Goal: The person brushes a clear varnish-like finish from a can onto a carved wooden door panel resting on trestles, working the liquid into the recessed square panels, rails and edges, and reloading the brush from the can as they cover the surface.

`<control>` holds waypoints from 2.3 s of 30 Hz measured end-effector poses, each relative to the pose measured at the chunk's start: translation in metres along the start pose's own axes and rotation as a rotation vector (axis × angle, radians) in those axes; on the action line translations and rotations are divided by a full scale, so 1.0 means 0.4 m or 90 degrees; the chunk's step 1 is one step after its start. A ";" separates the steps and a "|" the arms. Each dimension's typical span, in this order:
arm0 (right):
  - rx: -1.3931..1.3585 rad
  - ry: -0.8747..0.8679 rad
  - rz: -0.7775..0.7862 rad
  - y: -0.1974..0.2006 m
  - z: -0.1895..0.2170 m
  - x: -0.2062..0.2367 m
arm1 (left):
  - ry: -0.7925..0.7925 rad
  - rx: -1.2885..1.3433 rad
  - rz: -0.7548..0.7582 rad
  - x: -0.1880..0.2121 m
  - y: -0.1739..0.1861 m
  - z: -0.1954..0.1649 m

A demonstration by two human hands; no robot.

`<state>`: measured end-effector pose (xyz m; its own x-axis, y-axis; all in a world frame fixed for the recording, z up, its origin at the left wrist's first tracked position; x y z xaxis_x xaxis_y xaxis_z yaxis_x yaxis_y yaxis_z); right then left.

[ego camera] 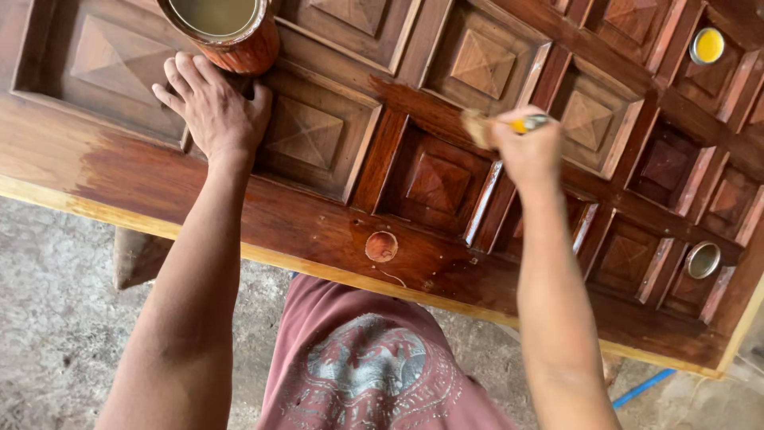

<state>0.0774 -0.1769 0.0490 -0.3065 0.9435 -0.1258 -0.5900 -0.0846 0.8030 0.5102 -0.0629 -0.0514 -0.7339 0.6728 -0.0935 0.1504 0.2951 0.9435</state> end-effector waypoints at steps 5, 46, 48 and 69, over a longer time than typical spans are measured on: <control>0.181 -0.221 0.101 -0.002 -0.014 -0.006 | -0.011 -0.006 -0.003 -0.001 0.004 0.004; 0.062 -0.023 0.022 -0.272 0.201 -0.480 | 0.054 0.001 0.055 -0.056 0.027 -0.011; 0.197 0.079 0.112 -0.288 0.253 -0.316 | 0.053 0.002 0.044 -0.055 0.028 -0.010; 0.127 -0.125 -0.258 -0.020 0.117 0.033 | -0.110 0.464 -0.032 -0.053 0.158 0.070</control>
<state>0.1131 -0.1487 0.0682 0.0754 0.9321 -0.3544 -0.4717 0.3464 0.8109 0.5538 -0.0395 0.0015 -0.6462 0.7258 -0.2361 0.5640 0.6625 0.4929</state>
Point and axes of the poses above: each hand's wrist, its own x-axis away from the middle knuckle, its own y-axis out of the back of the hand, z = x × y, the point moved 2 cm from there along -x, towards the middle knuckle, and after that the axes turned 14 degrees about y, right-handed, at the moved point
